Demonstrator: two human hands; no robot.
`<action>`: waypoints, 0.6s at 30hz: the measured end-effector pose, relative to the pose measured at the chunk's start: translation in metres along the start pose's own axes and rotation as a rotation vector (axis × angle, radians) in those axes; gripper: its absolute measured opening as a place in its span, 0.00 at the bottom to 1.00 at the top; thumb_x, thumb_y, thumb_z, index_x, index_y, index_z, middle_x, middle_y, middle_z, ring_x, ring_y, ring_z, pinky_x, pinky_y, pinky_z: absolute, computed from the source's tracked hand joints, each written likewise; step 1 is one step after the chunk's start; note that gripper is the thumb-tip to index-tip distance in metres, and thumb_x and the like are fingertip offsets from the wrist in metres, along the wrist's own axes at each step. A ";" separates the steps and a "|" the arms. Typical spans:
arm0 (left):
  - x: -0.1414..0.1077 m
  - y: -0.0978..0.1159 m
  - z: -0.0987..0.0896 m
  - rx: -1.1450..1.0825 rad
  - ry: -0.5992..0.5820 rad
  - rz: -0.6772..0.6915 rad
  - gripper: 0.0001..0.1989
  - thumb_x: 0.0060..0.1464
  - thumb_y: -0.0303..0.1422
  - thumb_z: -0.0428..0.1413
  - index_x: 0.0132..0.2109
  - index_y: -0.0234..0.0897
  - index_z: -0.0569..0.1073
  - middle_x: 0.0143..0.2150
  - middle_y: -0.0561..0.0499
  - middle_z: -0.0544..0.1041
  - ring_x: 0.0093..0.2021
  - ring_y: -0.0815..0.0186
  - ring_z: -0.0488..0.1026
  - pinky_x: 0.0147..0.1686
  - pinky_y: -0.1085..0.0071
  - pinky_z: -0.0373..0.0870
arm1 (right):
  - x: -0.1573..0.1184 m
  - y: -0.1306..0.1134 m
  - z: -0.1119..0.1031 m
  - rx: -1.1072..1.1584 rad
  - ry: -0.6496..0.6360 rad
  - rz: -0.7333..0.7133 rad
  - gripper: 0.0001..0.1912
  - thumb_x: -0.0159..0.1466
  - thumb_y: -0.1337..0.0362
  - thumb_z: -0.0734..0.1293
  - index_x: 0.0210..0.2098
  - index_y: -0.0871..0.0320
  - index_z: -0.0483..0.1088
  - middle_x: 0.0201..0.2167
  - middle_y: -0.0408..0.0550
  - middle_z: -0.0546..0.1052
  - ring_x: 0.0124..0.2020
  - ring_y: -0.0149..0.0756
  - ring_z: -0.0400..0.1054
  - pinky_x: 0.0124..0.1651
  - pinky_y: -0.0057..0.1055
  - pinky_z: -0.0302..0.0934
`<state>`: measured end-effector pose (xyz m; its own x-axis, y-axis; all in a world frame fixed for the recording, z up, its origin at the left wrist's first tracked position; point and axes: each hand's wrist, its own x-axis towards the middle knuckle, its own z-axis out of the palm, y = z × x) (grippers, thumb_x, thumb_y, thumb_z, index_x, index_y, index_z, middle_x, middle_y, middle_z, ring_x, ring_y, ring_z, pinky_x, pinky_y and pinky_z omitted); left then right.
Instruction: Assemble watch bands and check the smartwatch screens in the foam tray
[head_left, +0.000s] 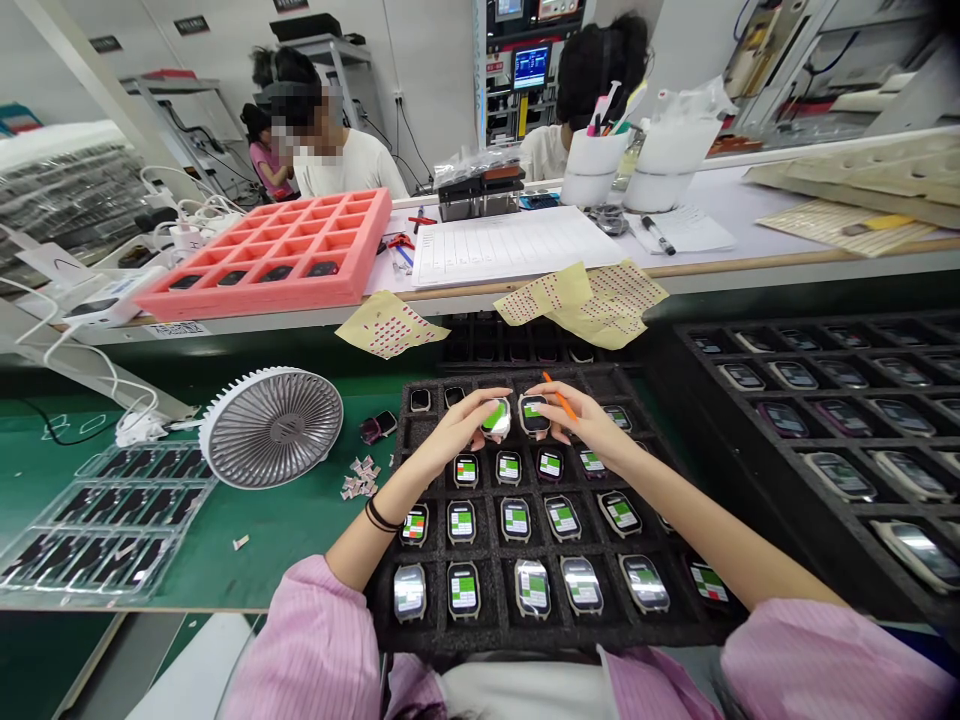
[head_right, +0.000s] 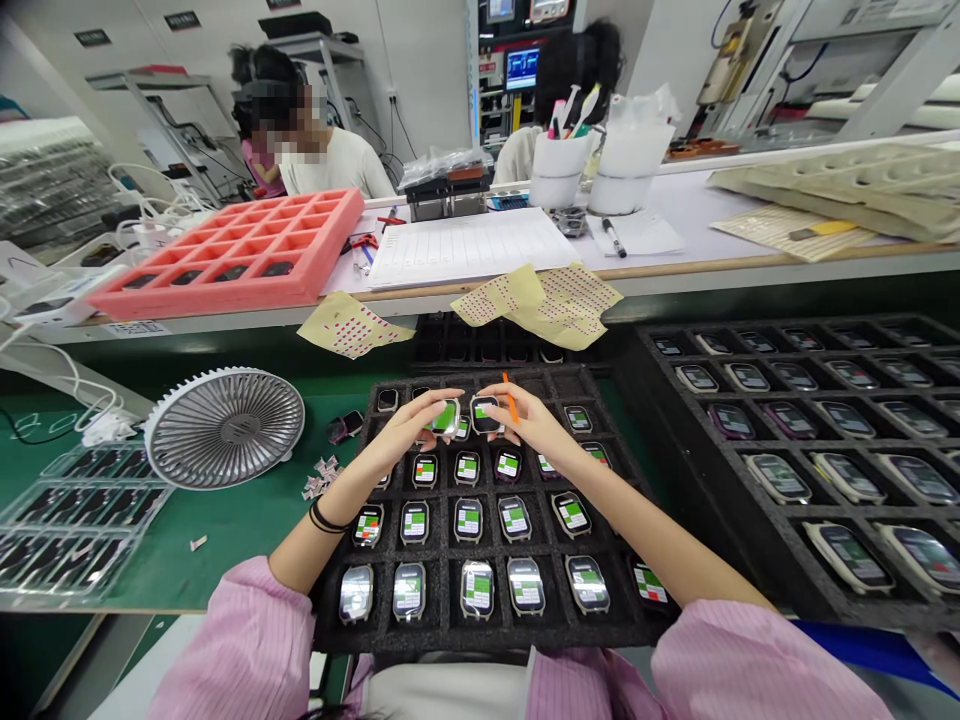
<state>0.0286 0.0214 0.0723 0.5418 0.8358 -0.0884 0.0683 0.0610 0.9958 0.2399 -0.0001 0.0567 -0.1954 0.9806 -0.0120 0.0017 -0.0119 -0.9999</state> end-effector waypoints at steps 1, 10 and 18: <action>0.000 -0.002 0.000 0.020 -0.024 0.039 0.26 0.55 0.39 0.57 0.59 0.38 0.66 0.42 0.48 0.74 0.35 0.69 0.72 0.24 0.79 0.63 | 0.000 0.001 0.001 0.002 0.004 0.004 0.19 0.57 0.52 0.69 0.43 0.56 0.68 0.34 0.45 0.72 0.22 0.27 0.67 0.17 0.24 0.51; -0.001 -0.010 0.006 0.216 -0.020 0.180 0.29 0.51 0.35 0.61 0.60 0.37 0.64 0.54 0.42 0.71 0.42 0.65 0.73 0.37 0.72 0.71 | -0.001 0.000 0.012 -0.033 -0.027 0.037 0.21 0.58 0.50 0.67 0.45 0.56 0.69 0.38 0.47 0.73 0.22 0.25 0.64 0.19 0.25 0.55; 0.004 -0.008 0.005 0.087 0.084 0.009 0.20 0.58 0.45 0.52 0.51 0.37 0.74 0.31 0.52 0.69 0.23 0.74 0.60 0.18 0.79 0.55 | -0.002 0.001 0.011 -0.013 -0.012 0.052 0.20 0.58 0.50 0.68 0.44 0.56 0.70 0.32 0.45 0.71 0.24 0.30 0.68 0.18 0.24 0.54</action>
<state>0.0344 0.0212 0.0643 0.4705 0.8794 -0.0735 0.1385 0.0086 0.9903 0.2300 -0.0044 0.0555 -0.2063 0.9764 -0.0639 0.0249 -0.0600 -0.9979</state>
